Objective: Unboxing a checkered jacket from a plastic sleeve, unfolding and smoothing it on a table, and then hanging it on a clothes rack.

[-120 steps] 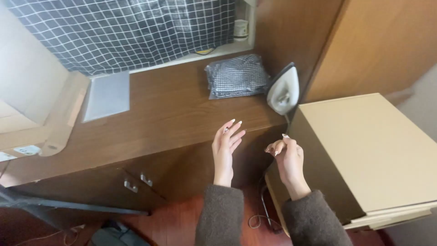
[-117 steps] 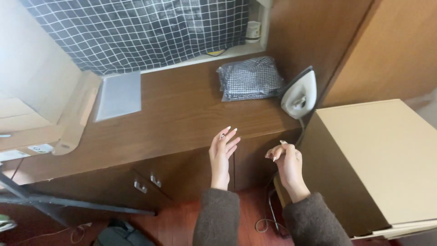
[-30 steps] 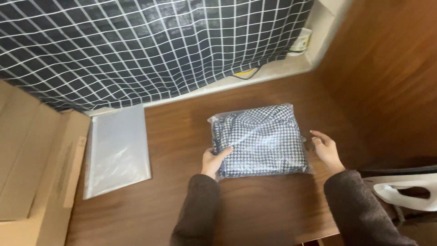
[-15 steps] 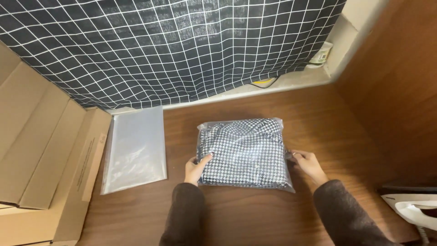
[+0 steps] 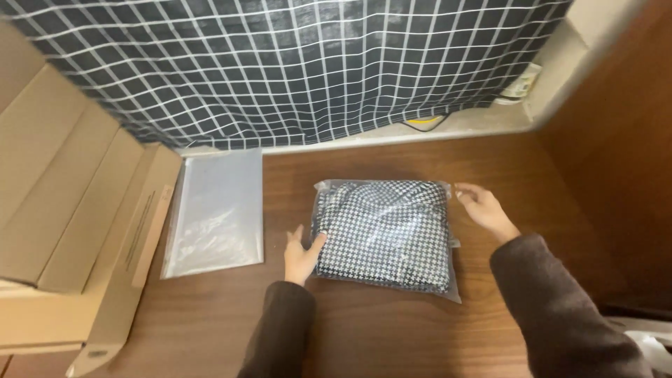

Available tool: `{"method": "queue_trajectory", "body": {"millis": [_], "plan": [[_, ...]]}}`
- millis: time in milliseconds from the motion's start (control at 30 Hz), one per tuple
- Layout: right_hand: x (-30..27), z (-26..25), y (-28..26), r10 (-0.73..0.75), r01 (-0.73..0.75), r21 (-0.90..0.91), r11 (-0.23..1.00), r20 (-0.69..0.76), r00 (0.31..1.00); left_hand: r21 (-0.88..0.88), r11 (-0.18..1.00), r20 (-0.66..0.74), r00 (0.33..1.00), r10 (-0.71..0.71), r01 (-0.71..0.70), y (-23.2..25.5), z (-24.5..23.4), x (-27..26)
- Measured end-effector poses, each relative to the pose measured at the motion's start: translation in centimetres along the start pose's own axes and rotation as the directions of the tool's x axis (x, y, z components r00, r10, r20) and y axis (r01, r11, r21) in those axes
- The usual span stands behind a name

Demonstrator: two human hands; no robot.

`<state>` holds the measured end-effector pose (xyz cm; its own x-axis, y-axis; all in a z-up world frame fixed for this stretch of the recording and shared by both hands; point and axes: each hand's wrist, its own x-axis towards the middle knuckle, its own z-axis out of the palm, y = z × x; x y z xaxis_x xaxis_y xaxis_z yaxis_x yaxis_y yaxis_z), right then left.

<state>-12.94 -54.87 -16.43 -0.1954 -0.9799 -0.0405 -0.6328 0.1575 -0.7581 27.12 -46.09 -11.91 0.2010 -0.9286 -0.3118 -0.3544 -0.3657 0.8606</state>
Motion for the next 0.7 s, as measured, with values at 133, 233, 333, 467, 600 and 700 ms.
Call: {"method": "queue_trajectory", "body": {"millis": [133, 233, 333, 467, 600, 700], "plan": [[0.8, 1.0, -6.5, -0.055, 0.058, -0.072, 0.996, 0.038, 0.998, 0.102, 0.934, -0.446, 0.823, 0.351, -0.343, -0.9, 0.7, -1.3], [1.3, 2.3, -9.7, -0.112, 0.124, -0.133, 0.983, 0.094, 0.989, 0.007, 0.977, -0.086, 0.973, 0.213, -0.213, -2.4, 1.9, -3.4], [1.9, 3.4, -11.8, -0.222, 0.26, -0.182, 0.948, 0.205, 0.953, -0.059, 0.997, 0.375, 0.927, -0.021, 0.047, -3.2, 3.5, -5.2], [2.7, 4.0, -11.9, -0.198, 0.317, -0.272, 0.909, 0.387, 0.901, -0.121, 0.95, 0.468, 0.86, -0.202, 0.289, -5.9, 6.6, -4.2], [3.2, 4.1, -11.1, -0.113, 0.29, -0.365, 0.885, 0.436, 0.893, -0.221, 0.909, 0.49, 0.846, -0.208, 0.352, -5.3, 7.2, -3.9], [0.8, 2.7, -12.8, -0.007, 0.185, -0.364, 0.913, 0.439, 0.898, -0.191, 0.906, 0.507, 0.828, -0.239, 0.379, -1.7, 5.9, -5.3]]}}
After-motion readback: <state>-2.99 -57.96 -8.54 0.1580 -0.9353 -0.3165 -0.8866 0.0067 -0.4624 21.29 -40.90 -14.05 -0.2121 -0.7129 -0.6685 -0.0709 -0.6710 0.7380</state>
